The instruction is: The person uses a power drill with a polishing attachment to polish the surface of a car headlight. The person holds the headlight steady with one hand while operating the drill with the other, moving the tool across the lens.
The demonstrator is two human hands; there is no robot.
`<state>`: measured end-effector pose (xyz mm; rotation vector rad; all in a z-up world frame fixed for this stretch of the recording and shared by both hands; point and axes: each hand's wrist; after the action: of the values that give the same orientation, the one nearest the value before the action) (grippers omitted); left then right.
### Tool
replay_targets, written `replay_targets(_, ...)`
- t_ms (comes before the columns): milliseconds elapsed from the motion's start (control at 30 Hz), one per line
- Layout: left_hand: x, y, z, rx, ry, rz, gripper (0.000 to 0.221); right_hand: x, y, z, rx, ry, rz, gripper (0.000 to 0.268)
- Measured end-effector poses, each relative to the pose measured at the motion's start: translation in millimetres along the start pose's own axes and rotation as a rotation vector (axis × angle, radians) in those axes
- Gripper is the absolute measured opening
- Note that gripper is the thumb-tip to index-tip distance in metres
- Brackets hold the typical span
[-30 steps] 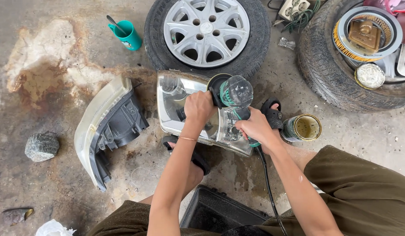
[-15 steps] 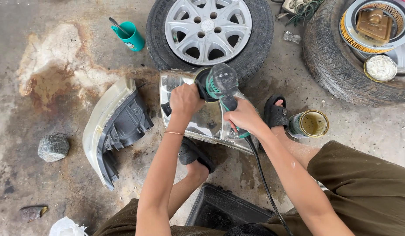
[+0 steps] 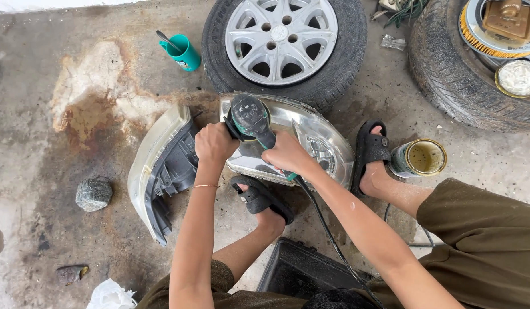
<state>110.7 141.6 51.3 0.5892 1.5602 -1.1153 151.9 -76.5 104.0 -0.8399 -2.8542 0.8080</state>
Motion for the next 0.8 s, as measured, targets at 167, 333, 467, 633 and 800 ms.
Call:
replay_targets(167,-4.0,8.4,29.5,0.077,0.049,0.014,0.030,-14.8,-28.2,-9.6,0.035,0.022,0.059,0.027)
replay_targets(333,-36.7,-7.5,94.5,0.149,0.043,0.002,0.028,-39.8,-53.7,-4.7,0.069,0.108,0.144,0.021)
replay_targets(467,-26.4,12.2,133.8,0.265,0.116,0.003,0.025,-64.4,-54.5,32.3,0.046,0.225,0.235,0.022)
replay_targets(633,-23.5,9.7,173.1,0.399,0.205,0.076,0.019,-91.3,-57.9,90.8,0.005,0.366,0.270,0.024)
replay_targets(800,-9.1,11.8,204.9,0.501,0.245,0.102,0.012,-97.1,-85.7,90.7,0.035,0.455,0.289,0.027)
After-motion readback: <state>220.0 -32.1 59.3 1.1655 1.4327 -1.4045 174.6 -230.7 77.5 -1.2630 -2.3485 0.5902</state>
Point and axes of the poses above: each hand's wrist, its own y-axis towards the middle knuckle, its own x-axis out of the palm, z = x × y, and after that the axes turned 13 degrees about -z, right-handed
